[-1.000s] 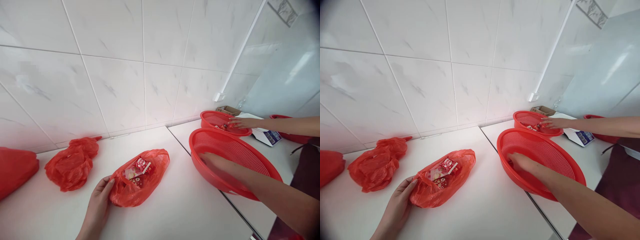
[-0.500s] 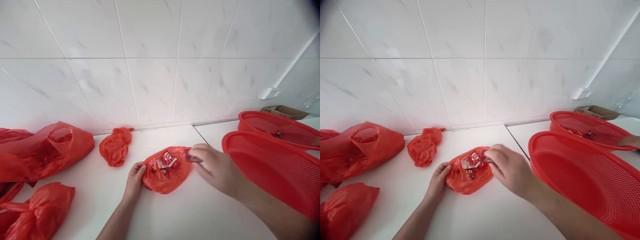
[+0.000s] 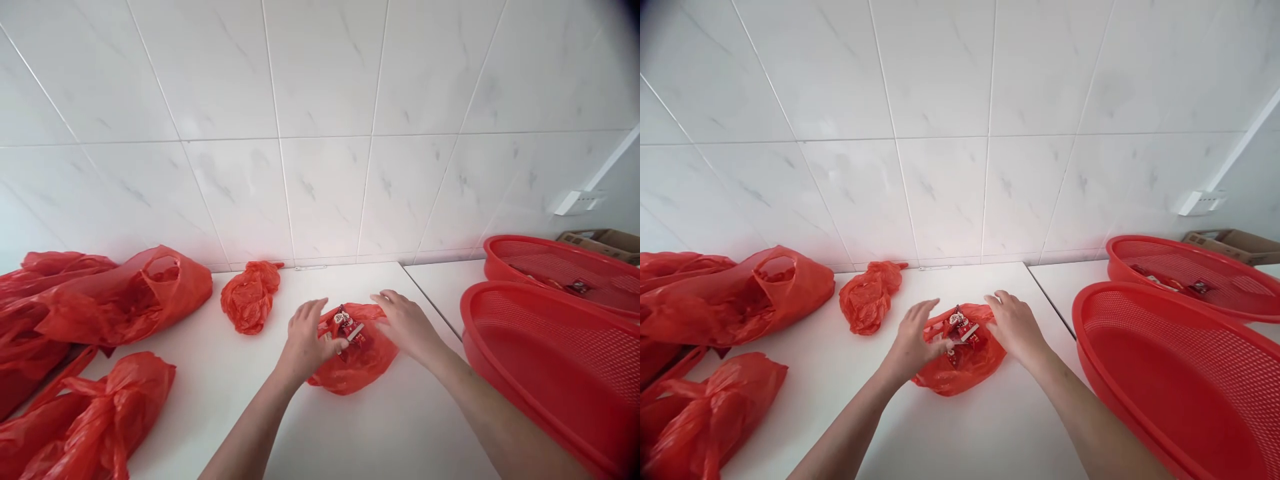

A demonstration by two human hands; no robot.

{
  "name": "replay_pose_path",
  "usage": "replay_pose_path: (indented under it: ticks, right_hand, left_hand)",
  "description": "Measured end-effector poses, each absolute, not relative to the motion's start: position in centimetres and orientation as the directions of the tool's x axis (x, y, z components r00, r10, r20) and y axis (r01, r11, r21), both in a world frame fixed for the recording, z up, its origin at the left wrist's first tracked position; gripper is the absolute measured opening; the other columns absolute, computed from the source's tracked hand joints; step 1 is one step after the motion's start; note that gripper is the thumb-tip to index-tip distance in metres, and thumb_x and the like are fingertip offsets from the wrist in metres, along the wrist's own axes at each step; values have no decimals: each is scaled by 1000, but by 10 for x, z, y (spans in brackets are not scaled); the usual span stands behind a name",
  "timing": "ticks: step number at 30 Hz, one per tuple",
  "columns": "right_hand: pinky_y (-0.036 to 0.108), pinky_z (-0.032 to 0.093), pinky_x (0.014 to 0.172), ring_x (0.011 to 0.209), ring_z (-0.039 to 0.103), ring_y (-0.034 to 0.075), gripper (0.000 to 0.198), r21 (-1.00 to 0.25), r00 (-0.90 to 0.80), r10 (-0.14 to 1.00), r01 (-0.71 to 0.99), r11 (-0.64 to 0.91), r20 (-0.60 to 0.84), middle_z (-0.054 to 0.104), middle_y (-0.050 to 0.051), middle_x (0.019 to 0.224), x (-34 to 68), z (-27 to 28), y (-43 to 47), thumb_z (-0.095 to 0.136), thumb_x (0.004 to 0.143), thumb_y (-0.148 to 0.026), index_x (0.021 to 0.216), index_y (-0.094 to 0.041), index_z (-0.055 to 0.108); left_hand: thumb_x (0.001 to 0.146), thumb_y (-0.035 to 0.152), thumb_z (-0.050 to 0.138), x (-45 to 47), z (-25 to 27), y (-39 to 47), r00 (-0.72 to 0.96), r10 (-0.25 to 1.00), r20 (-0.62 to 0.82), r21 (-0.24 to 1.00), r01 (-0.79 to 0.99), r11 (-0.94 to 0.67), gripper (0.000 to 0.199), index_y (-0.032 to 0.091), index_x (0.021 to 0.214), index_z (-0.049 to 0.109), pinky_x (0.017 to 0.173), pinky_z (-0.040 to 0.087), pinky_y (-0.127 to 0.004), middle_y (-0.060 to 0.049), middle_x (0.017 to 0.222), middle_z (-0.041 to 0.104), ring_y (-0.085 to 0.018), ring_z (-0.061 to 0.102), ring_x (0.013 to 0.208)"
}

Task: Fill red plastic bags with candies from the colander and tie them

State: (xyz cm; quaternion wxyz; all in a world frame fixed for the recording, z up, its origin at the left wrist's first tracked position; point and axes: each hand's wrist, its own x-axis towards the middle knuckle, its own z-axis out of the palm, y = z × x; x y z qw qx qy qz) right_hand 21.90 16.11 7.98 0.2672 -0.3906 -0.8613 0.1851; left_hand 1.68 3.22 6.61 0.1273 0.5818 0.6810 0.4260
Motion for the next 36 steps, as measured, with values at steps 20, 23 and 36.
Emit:
replay_pose_path:
  ticks: [20,23,36]
  right_hand:
    - [22,47,56,55,49,9,22,-626,-276,946,-771,-113,169,49,-5,62,213,142,169,71,76,-35,72,-21,54]
    - [16,32,40,40,30,4,22,-591,-313,908,-801,-95,278,40,-8,53,216,158,162,63,84,-40,76,-21,55]
    - [24,34,56,54,43,10,29,-975,-894,425,-52,218,143,46,-4,58,171,177,99,53,91,-45,87,-17,59]
  left_hand:
    - [82,34,60,-8,177,22,-671,601,434,894,237,-382,19,21,96,62,63,49,-21,0,83,58,-10,56,70]
    - [77,26,68,6,198,20,-637,574,516,837,231,-496,22,23,98,62,72,48,-20,1,88,60,-9,57,79]
    - [83,20,60,38,185,18,-326,845,424,899,269,-347,22,25,104,60,68,51,-28,-3,92,65,-14,59,79]
